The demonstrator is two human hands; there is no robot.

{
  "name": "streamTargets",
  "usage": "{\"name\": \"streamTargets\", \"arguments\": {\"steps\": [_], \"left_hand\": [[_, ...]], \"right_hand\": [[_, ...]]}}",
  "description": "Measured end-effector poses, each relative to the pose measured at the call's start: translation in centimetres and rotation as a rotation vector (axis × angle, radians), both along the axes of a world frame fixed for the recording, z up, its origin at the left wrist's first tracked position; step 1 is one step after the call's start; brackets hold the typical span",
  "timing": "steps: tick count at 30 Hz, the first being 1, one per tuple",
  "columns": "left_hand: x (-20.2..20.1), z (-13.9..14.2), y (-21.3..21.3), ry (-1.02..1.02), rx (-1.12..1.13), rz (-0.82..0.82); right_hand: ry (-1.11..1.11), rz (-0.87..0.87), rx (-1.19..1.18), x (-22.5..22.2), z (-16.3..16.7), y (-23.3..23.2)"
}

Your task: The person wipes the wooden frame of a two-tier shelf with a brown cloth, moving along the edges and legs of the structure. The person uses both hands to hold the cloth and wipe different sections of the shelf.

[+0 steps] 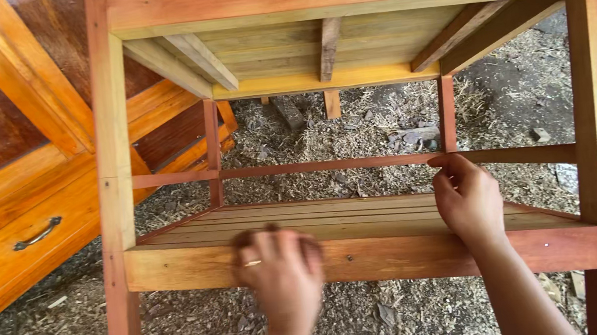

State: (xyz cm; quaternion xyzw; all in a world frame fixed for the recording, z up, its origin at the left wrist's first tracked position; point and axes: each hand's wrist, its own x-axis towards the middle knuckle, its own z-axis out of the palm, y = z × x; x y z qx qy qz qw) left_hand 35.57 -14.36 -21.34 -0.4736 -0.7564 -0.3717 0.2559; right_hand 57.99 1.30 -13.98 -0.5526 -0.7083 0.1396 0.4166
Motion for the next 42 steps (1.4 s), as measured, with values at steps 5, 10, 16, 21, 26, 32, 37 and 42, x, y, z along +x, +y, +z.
{"name": "streamTargets", "arguments": {"steps": [5, 10, 16, 21, 26, 32, 37, 42], "left_hand": [[14.0, 0.7, 3.8, 0.13, 0.009, -0.402], [17.9, 0.9, 4.2, 0.131, 0.066, -0.556], [12.2, 0.8, 1.3, 0.132, -0.121, -0.576], [8.4, 0.5, -1.2, 0.05, -0.209, -0.417], [10.4, 0.4, -0.6, -0.009, -0.203, -0.324], [19.2, 1.2, 3.3, 0.072, -0.138, -0.605], [19.4, 0.6, 3.8, 0.129, -0.043, -0.669], [11.8, 1.2, 2.6, 0.109, -0.162, -0.596]], "right_hand": [[0.15, 0.061, 0.002, 0.8, 0.2, 0.4], [0.247, 0.123, -0.065, 1.4, 0.2, 0.9], [0.228, 0.128, -0.07, 1.7, 0.2, 0.6], [0.245, 0.102, -0.157, 1.8, 0.6, 0.5], [0.139, 0.072, -0.142, 1.2, 0.0, 0.5], [0.392, 0.313, -0.402, 2.3, 0.1, 2.9], [0.518, 0.234, -0.51, 3.7, -0.4, 3.4], [-0.041, 0.122, -0.242, 1.9, -1.0, 2.3]]}}
